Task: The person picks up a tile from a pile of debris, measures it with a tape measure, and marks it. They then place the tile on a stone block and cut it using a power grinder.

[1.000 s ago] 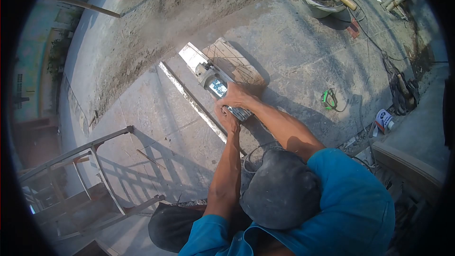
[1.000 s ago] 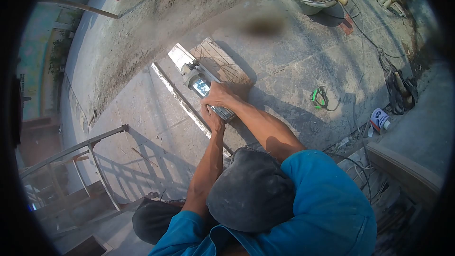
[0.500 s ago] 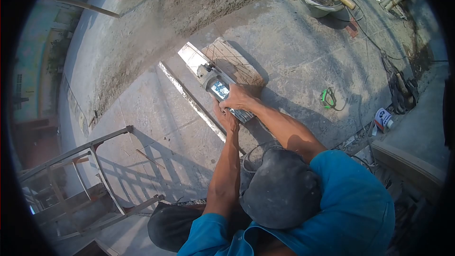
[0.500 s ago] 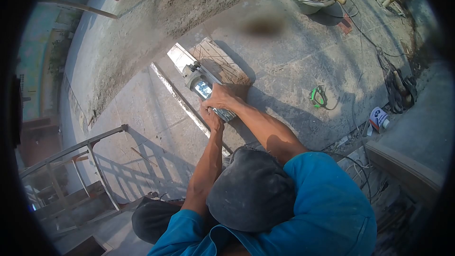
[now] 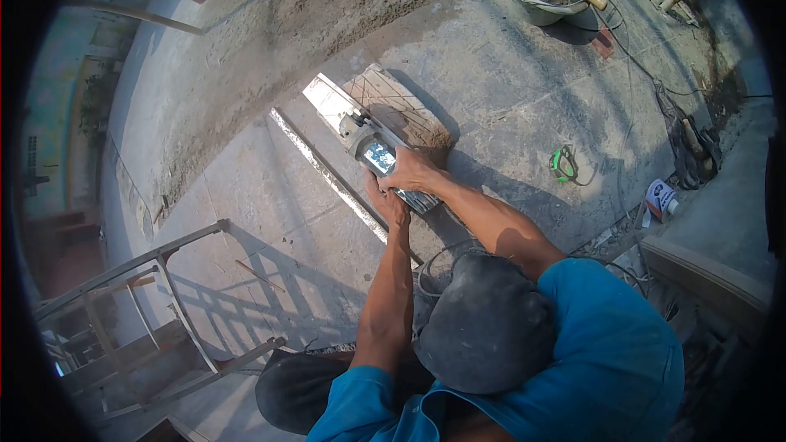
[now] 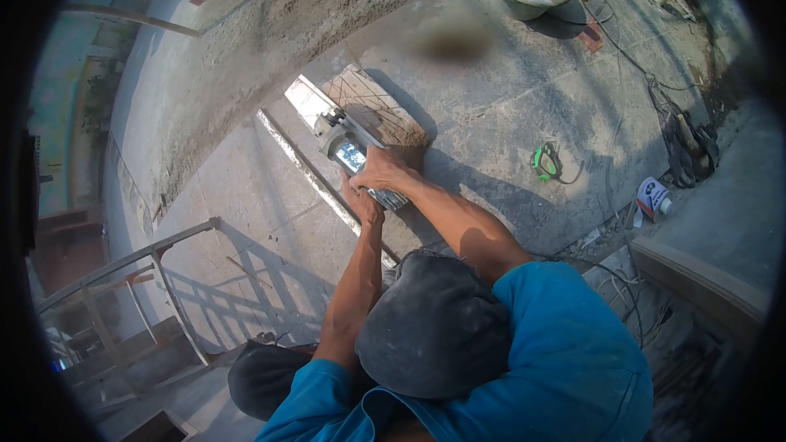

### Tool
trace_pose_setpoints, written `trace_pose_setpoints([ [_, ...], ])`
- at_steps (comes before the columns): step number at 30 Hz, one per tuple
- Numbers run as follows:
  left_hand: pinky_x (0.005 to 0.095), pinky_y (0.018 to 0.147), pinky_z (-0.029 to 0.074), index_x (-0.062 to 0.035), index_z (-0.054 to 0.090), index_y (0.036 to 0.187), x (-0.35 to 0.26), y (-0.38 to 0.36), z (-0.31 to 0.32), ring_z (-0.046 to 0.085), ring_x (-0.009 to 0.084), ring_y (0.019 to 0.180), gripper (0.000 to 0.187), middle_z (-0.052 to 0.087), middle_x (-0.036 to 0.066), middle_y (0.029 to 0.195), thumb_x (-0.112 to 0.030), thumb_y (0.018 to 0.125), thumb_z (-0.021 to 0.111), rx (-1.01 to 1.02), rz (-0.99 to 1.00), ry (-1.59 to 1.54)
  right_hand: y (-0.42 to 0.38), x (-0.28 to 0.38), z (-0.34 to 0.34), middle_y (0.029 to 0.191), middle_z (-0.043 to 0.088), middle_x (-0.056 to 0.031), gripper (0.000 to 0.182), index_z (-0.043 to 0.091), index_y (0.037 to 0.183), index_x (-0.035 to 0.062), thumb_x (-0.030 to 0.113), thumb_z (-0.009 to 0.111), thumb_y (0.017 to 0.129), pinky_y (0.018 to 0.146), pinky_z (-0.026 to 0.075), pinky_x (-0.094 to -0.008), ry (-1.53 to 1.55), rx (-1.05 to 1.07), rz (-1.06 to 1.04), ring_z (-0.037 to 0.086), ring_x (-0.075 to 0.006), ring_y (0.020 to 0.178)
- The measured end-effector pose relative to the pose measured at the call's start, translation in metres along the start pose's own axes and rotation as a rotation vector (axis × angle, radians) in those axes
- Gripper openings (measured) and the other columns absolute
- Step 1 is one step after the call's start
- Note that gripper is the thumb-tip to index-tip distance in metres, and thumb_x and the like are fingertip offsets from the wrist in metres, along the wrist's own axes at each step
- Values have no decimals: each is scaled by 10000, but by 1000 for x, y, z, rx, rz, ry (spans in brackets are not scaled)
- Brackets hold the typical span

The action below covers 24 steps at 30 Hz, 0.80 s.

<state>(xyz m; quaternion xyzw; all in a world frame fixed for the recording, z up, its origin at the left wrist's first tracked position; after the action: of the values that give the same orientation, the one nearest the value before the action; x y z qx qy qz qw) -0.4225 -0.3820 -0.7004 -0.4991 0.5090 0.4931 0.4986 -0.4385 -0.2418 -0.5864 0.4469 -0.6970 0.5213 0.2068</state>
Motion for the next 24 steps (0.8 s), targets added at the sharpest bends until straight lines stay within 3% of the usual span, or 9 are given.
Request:
trace_pose_setpoints([
  [10,381,1109,310,-7,235,1492,-5,-1,3,384,284,1340,680,334,177,1485,-248,959,582,7,-7,-63,1,-8,6,1130,622,-307,721,582,1126,-100,368,743,601,889,513,-422,2,-5,13,623,-407,1063],
  [15,377,1105,320,-13,227,1496,3,2,3,391,282,1333,641,340,173,1476,-209,978,549,44,-3,-137,8,-18,12,1041,646,-306,757,601,1052,-129,412,782,555,840,510,-389,29,-63,-30,648,-370,969],
  [24,368,1078,354,-2,223,1491,0,1,4,425,256,1297,641,360,170,1457,-240,987,540,21,5,-138,2,-15,8,1012,656,-294,738,612,1038,-116,450,779,595,825,513,-390,3,-32,-28,656,-373,951],
])
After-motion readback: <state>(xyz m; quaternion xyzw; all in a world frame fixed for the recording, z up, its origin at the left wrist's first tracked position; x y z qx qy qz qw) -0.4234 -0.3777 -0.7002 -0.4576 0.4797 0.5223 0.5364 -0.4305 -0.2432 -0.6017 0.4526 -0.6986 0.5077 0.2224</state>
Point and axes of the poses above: each hand's wrist, its own y-axis towards the middle knuckle, its own z-axis out of the palm, x = y × z, the point moved 2 cm from there along y, towards the middle knuckle
